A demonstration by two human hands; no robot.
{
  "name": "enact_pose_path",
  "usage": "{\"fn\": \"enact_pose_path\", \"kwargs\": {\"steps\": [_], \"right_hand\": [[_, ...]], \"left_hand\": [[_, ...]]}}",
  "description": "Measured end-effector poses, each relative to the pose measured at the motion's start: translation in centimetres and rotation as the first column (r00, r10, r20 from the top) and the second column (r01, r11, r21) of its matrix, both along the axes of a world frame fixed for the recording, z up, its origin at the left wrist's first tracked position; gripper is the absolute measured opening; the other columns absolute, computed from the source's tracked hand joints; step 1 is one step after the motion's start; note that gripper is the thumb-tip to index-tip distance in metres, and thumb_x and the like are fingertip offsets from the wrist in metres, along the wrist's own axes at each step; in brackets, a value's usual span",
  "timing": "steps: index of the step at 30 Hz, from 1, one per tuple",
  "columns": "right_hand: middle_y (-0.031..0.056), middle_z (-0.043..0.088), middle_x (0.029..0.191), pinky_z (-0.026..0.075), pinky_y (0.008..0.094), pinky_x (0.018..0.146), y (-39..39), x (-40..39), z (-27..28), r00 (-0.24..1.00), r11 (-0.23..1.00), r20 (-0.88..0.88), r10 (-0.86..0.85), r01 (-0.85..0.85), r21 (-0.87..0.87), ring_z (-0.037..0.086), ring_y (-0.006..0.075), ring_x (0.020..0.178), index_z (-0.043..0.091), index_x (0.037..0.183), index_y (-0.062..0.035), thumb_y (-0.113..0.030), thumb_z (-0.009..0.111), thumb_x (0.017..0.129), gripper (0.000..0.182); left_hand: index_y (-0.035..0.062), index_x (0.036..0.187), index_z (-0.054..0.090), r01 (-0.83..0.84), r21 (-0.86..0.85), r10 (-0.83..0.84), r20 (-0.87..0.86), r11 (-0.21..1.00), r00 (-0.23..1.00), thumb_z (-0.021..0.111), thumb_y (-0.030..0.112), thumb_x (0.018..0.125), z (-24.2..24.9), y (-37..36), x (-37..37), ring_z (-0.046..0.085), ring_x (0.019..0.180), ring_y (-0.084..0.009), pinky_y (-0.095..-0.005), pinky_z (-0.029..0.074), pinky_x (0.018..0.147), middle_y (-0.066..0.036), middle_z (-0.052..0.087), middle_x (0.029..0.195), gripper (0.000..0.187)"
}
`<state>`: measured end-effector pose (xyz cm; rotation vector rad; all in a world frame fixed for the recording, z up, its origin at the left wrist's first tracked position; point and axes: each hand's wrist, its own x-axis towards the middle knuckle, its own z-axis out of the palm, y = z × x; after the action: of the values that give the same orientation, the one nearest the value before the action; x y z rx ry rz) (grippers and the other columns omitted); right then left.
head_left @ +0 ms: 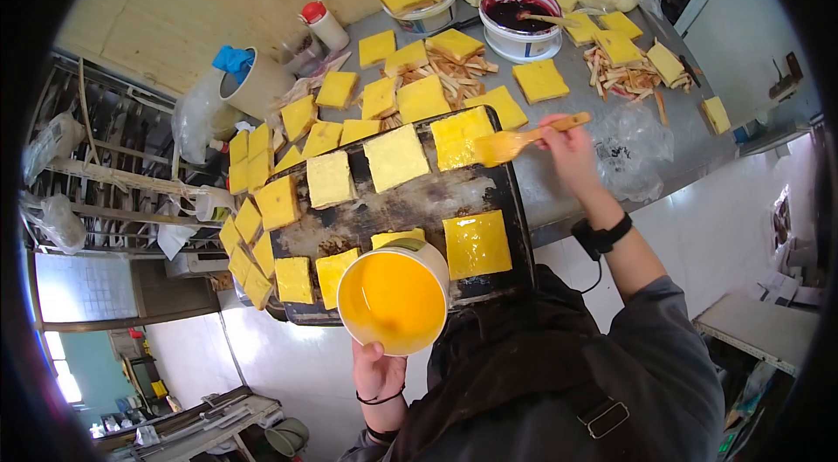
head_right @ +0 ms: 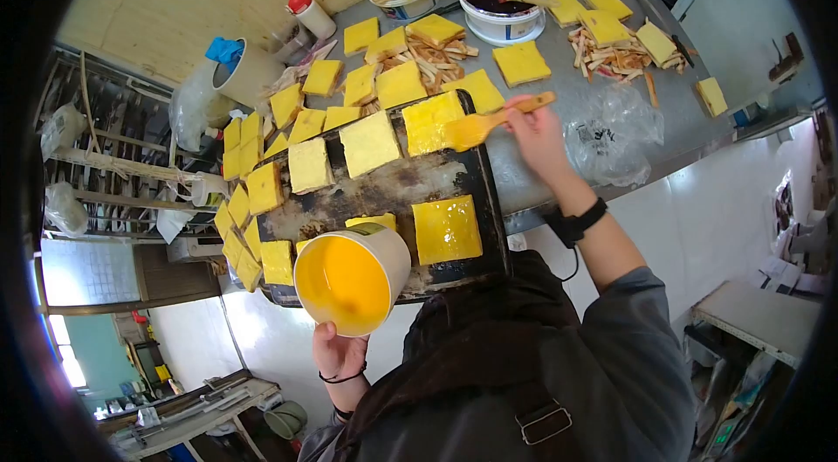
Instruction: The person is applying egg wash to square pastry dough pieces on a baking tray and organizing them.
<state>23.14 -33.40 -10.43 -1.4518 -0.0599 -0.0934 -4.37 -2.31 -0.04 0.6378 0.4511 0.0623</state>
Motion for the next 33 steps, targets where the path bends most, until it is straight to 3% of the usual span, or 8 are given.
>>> {"fn": "enact_pose_path", "kwargs": {"steps": [3, 6, 10, 14, 19, 22, 26, 33], "right_hand": [[0.0039, 0.063, 0.093, 0.051, 0.0225, 0.073, -3.0, 0.5, 1.5, 0.997, 0.993, 0.056, -0.046, 0.052, -0.105, 0.061, 0.0089, 0.079, 0.058, 0.105, -0.0012, -0.007, 0.056, 0.096, 0.011], [0.0042, 0.063, 0.092, 0.052, 0.0228, 0.074, -1.1, 2.5, 3.5, 0.987, 0.998, 0.142, 0.069, -0.067, -0.016, 0.062, 0.0089, 0.080, 0.058, 0.107, -0.0018, -0.008, 0.057, 0.096, 0.013], [0.0088, 0.066, 0.093, 0.056, 0.0227, 0.068, 5.6, 7.9, 3.0, 0.987, 0.979, -0.029, 0.157, -0.152, 0.138, 0.067, 0.0127, 0.077, 0.058, 0.110, 0.0015, -0.011, 0.060, 0.094, 0.020], [0.0122, 0.068, 0.089, 0.056, 0.0230, 0.060, 6.7, 12.1, 1.0, 0.971, 0.986, -0.176, 0.165, -0.164, 0.020, 0.068, 0.0141, 0.067, 0.060, 0.105, 0.0035, -0.016, 0.061, 0.093, 0.022], [0.0133, 0.069, 0.085, 0.055, 0.0222, 0.056, -0.4, 15.0, 0.8, 0.984, 0.975, -0.180, 0.013, -0.052, -0.215, 0.067, 0.0130, 0.063, 0.063, 0.100, 0.0060, -0.019, 0.060, 0.092, 0.026], [0.0130, 0.069, 0.085, 0.055, 0.0222, 0.056, -0.9, 14.9, 2.9, 0.996, 0.984, -0.091, 0.003, -0.019, -0.176, 0.067, 0.0137, 0.062, 0.063, 0.101, 0.0066, -0.018, 0.060, 0.092, 0.027], [0.0108, 0.068, 0.089, 0.056, 0.0217, 0.063, 3.1, 14.4, 3.4, 0.946, 0.971, -0.219, 0.238, -0.231, 0.060, 0.068, 0.0132, 0.069, 0.063, 0.104, 0.0016, -0.020, 0.060, 0.093, 0.024], [0.0126, 0.068, 0.084, 0.055, 0.0235, 0.056, -1.5, 18.4, 1.5, 0.984, 0.960, -0.152, 0.088, -0.125, -0.250, 0.067, 0.0153, 0.062, 0.062, 0.099, 0.0052, -0.021, 0.062, 0.090, 0.027]], "left_hand": [[0.0020, 0.139, 0.037, -0.025, 0.008, 0.025, 0.002, 1.000, 1.000, 0.067, 0.004, 0.077, 0.0, -0.4, -0.3, 0.054, 0.122, -0.0311, -0.0456, 0.045, 0.103, -0.015, 0.051, 0.133, 0.069], [0.0019, 0.140, 0.036, -0.026, 0.023, 0.026, 0.013, 0.999, 1.000, 0.067, 0.003, 0.076, 0.3, -0.8, 0.1, 0.053, 0.122, -0.0313, -0.0460, 0.045, 0.104, -0.016, 0.051, 0.133, 0.070], [0.0020, 0.140, 0.036, -0.048, 0.007, 0.048, -0.003, 0.999, 0.999, 0.066, 0.003, 0.077, 0.3, -1.4, 0.0, 0.053, 0.123, -0.0315, -0.0462, 0.045, 0.104, -0.016, 0.051, 0.134, 0.070], [0.0019, 0.139, 0.037, -0.092, -0.018, 0.092, -0.008, 0.996, 0.996, 0.066, 0.002, 0.077, 0.0, -1.7, -0.9, 0.053, 0.123, -0.0316, -0.0458, 0.046, 0.103, -0.016, 0.052, 0.133, 0.068], [0.0015, 0.139, 0.038, -0.119, -0.008, 0.119, -0.005, 0.993, 0.993, 0.066, 0.002, 0.077, -0.1, -2.2, -1.4, 0.053, 0.122, -0.0316, -0.0459, 0.046, 0.104, -0.016, 0.052, 0.134, 0.068], [0.0013, 0.139, 0.037, -0.144, 0.008, 0.144, -0.017, 0.990, 0.989, 0.066, 0.002, 0.078, 0.1, -3.0, -1.3, 0.053, 0.122, -0.0317, -0.0458, 0.045, 0.104, -0.016, 0.052, 0.134, 0.068], [0.0008, 0.139, 0.037, -0.174, 0.017, 0.175, -0.036, 0.985, 0.984, 0.066, 0.003, 0.078, 0.2, -4.2, -1.6, 0.053, 0.122, -0.0319, -0.0460, 0.045, 0.104, -0.017, 0.051, 0.134, 0.068], [-0.0004, 0.138, 0.039, -0.216, 0.019, 0.216, -0.027, 0.976, 0.976, 0.065, 0.003, 0.079, 1.0, -7.0, -2.4, 0.053, 0.122, -0.0330, -0.0478, 0.045, 0.104, -0.018, 0.051, 0.134, 0.065]]}}
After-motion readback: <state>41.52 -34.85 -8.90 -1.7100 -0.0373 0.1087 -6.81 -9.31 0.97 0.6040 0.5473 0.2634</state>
